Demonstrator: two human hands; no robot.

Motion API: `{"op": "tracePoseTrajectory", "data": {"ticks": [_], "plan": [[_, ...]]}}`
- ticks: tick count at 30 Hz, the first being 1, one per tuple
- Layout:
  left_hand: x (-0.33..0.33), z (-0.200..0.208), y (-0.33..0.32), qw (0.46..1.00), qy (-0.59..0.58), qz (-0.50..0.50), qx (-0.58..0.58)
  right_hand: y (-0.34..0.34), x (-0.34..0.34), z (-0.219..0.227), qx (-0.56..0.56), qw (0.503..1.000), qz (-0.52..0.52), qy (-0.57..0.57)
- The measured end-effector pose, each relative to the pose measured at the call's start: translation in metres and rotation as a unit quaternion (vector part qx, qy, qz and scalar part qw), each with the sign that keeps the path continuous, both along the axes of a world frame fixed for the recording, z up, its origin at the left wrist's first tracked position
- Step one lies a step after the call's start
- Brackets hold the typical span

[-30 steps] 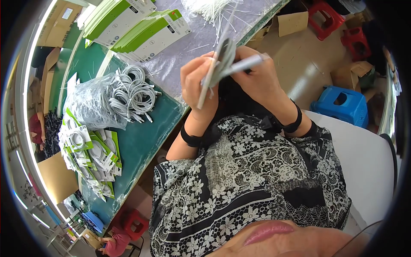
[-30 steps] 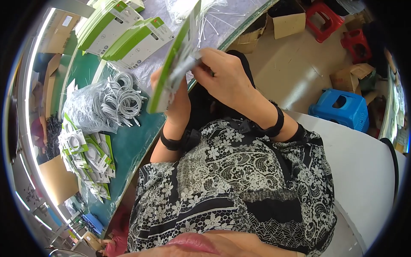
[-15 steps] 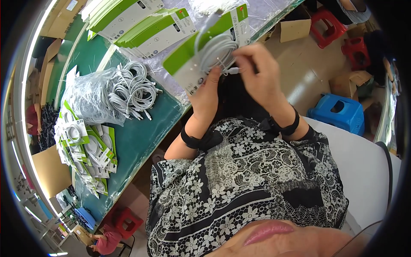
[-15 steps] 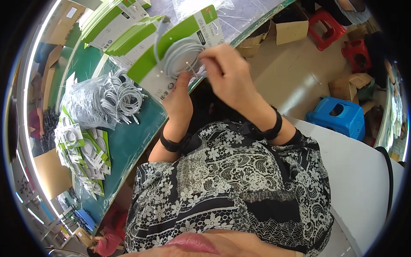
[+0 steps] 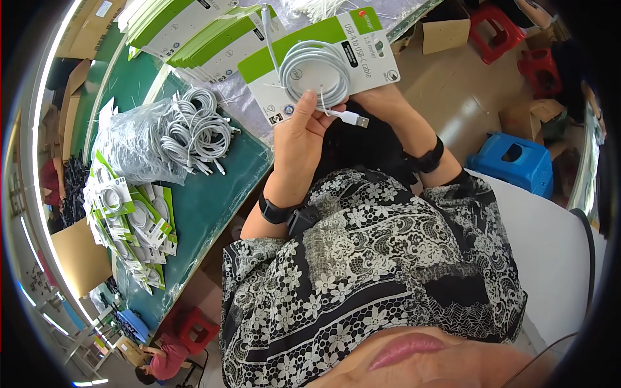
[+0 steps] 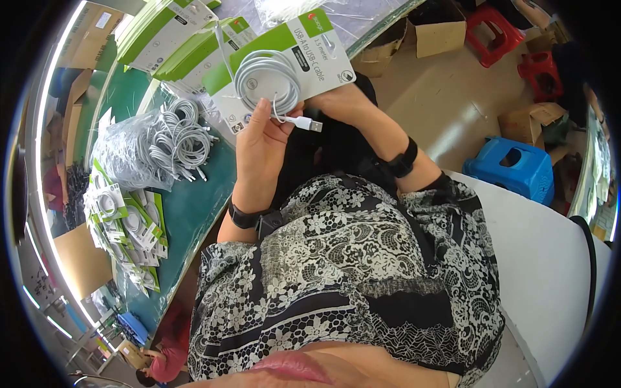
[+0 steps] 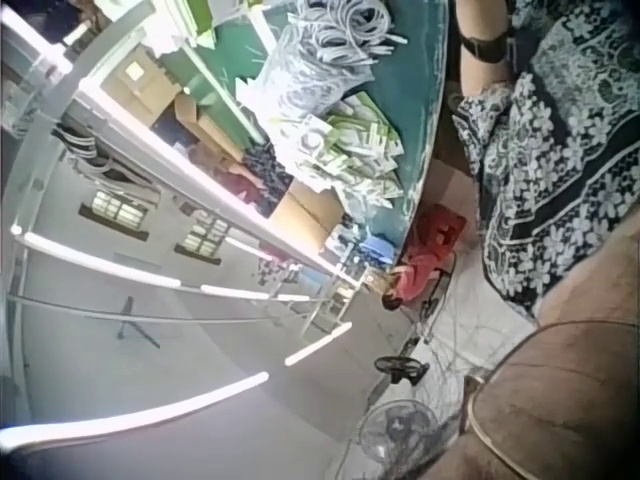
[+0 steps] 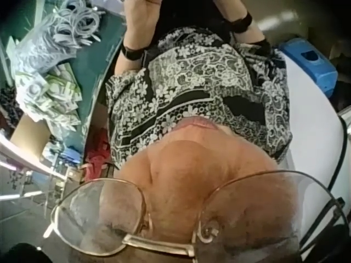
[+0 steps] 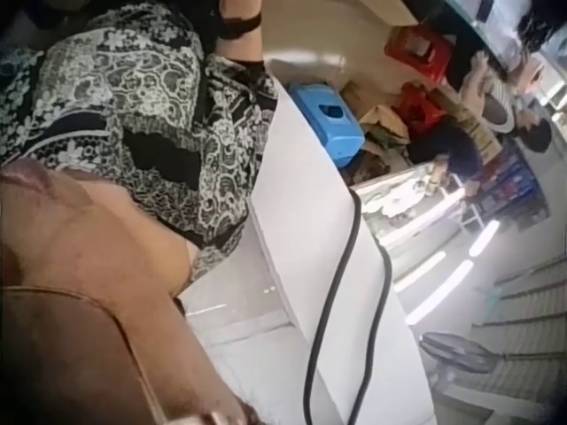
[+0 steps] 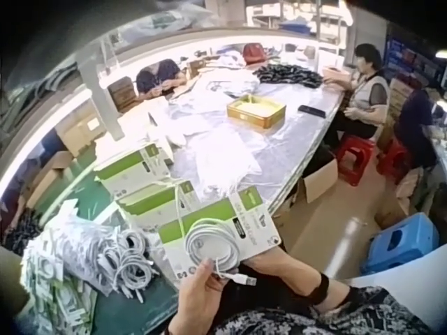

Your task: The person picks up a cable and a cardboard backing, fits the cable into the backing, and secures it by threading a plastic tie through the holes. After pulling the tie tight, the person trims the excess tie and places the packaged cable onto a stack.

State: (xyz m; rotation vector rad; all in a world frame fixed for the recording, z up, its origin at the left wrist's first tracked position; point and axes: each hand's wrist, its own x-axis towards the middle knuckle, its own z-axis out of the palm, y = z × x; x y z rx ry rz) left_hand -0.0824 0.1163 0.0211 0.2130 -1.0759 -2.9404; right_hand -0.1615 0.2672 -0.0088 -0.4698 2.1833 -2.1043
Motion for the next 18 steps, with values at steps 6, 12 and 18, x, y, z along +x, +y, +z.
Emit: {"op": "tracePoseTrajectory", "data": {"ticks": [6, 12, 18], "plan": [[0.004, 0.0, -0.002, 0.999, -0.027, -0.025, -0.018, 0.003, -0.008, -0.009, 0.087, 0.984, 0.143, 0.054], [0.009, -0.003, 0.0, 0.998, -0.029, -0.058, -0.026, -0.003, -0.004, -0.034, -0.007, 0.984, 0.083, 0.157], [0.0, 0.0, -0.012, 0.999, -0.029, -0.028, -0.004, 0.001, 0.001, -0.03, 0.014, 0.993, 0.084, -0.086]]}}
